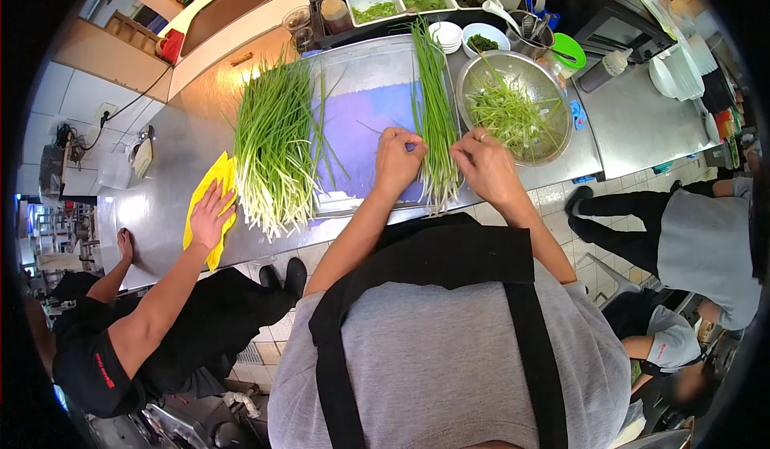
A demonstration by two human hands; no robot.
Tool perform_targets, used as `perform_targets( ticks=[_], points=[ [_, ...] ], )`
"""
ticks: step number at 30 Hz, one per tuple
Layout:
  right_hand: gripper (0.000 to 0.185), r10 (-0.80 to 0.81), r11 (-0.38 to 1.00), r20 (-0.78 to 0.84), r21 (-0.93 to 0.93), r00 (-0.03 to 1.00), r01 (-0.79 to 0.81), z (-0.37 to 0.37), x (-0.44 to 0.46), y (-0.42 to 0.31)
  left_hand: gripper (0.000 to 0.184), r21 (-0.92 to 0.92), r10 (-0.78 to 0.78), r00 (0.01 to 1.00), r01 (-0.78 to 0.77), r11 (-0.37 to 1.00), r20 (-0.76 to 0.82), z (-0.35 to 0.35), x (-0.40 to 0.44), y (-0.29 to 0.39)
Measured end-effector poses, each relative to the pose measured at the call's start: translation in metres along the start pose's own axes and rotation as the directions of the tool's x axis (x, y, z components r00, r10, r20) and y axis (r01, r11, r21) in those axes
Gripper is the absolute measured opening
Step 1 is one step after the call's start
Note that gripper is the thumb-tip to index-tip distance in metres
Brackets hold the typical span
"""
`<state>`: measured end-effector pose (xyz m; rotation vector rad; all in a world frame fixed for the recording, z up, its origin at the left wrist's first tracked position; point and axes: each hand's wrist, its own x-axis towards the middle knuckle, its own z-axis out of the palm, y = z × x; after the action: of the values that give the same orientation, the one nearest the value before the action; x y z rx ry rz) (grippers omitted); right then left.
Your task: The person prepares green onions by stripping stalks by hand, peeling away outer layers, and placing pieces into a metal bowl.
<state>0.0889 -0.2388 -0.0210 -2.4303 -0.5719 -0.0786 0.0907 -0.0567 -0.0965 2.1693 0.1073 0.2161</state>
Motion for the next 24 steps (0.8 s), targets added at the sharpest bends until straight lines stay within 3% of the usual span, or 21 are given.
perform_targets(
  ticks=[1, 2, 4, 7, 10, 13, 16, 19, 22, 24],
  points=[
    [0.015, 0.004, 1.0, 0.028, 0.012, 1.0, -0.004, 0.003, 0.001, -0.001, 0.02, -0.038, -0.021, 1.0, 0.022, 0.999, 0.014, -0.002, 0.001, -0.001],
    [0.015, 0.015, 0.999, 0.042, 0.034, 0.999, -0.016, 0.005, 0.001, -0.003, 0.02, -0.225, -0.154, 0.983, 0.173, 0.959, 0.1, -0.005, 0.001, -0.002],
    [0.017, 0.034, 0.996, 0.075, 0.079, 0.997, -0.04, 0.008, 0.002, -0.011, 0.02, -0.517, -0.347, 0.879, 0.474, 0.713, 0.328, -0.023, -0.004, 0.014],
    [0.025, 0.0, 0.98, 0.141, 0.195, 0.99, -0.028, 0.022, 0.008, -0.011, 0.02, -0.715, -0.281, 0.867, 0.498, 0.491, 0.411, -0.038, -0.015, 0.019],
    [0.026, 0.096, 0.87, 0.268, 0.445, 0.959, -0.211, 0.032, 0.014, -0.016, 0.02, -0.748, -0.299, 0.841, 0.539, 0.387, 0.451, -0.043, -0.024, 0.019],
    [0.023, 0.179, 0.674, 0.518, 0.555, 0.836, -0.488, 0.039, 0.013, -0.015, 0.02, -0.767, -0.342, 0.824, 0.554, 0.322, 0.452, -0.048, -0.032, 0.019],
    [0.021, 0.117, 0.807, 0.327, 0.519, 0.938, -0.282, 0.04, 0.009, -0.022, 0.025, -0.8, -0.368, 0.822, 0.54, 0.26, 0.435, -0.054, -0.034, 0.023],
    [0.021, 0.013, 0.883, 0.315, 0.442, 0.949, -0.159, 0.043, 0.006, -0.024, 0.027, -0.734, -0.377, 0.824, 0.556, 0.389, 0.424, -0.056, -0.034, 0.024],
    [0.019, 0.002, 0.833, 0.334, 0.52, 0.943, -0.186, 0.042, 0.004, -0.029, 0.026, -0.72, -0.354, 0.827, 0.557, 0.414, 0.436, -0.061, -0.035, 0.017],
    [0.017, 0.024, 0.738, 0.429, 0.601, 0.903, -0.305, 0.043, 0.004, -0.026, 0.026, -0.761, -0.35, 0.834, 0.54, 0.36, 0.426, -0.07, -0.039, 0.018]
  ],
)
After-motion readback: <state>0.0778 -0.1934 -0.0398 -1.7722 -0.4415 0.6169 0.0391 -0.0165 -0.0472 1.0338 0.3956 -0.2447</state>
